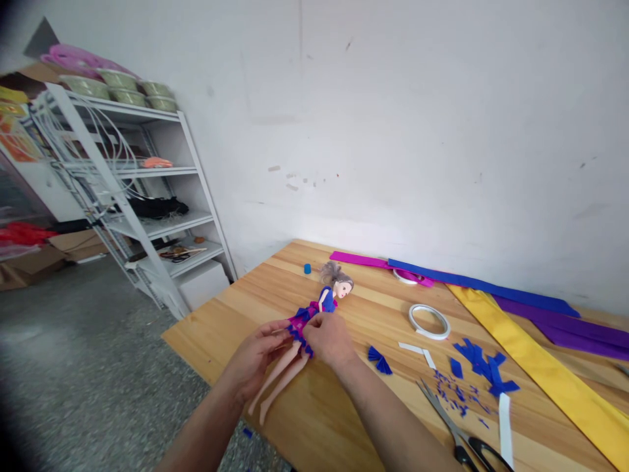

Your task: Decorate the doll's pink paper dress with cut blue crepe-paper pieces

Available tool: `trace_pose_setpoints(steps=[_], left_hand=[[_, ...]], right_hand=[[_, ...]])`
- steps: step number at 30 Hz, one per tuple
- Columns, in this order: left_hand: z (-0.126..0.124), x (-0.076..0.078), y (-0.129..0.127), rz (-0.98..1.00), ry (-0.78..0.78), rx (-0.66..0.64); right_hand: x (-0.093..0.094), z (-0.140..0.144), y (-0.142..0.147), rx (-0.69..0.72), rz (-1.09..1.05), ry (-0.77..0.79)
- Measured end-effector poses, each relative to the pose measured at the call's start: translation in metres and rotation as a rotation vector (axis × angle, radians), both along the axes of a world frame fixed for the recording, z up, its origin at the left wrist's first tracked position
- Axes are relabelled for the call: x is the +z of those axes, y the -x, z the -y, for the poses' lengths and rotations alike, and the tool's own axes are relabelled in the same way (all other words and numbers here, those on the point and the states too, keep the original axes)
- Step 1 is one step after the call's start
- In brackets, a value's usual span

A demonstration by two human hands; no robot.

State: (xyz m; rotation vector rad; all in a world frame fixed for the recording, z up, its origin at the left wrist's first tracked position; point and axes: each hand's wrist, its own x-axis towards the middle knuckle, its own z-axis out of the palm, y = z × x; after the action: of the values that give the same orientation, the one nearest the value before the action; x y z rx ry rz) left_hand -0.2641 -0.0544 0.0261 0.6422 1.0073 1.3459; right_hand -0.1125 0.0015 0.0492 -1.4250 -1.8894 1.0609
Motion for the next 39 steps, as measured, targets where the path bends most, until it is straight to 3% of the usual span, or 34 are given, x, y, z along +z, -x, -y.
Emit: trace_pose_setpoints(steps=[6, 10, 20, 26, 35, 39], left_hand=[[0.001, 0.002, -0.001, -0.010, 0.007, 0.036], [0.002, 0.005, -0.002, -0.005, 0.017, 0.031], [-0.001, 0.004, 0.000, 0.044, 0.070, 0.020], [0.000, 0.007, 0.001, 0.147, 0.105, -0.004], [0.004, 0.009, -0.004, 0.201, 0.096, 0.017], [0.005, 0.008, -0.004, 0.160, 0.091, 0.038]], right_hand=[[-0.006, 0.014, -0.013, 0.201, 0.022, -0.420], [-0.013, 0.018, -0.017, 0.255, 0.115, -0.550], [-0.028, 0.020, -0.017, 0.298, 0.296, -0.724], [-0.034, 0.024, -0.013, 0.264, 0.432, -0.721], [-0.020, 0.033, -0.007, 0.323, 0.680, -0.825], [-0.020, 0.038, -0.005, 0.327, 0.649, -0.805]])
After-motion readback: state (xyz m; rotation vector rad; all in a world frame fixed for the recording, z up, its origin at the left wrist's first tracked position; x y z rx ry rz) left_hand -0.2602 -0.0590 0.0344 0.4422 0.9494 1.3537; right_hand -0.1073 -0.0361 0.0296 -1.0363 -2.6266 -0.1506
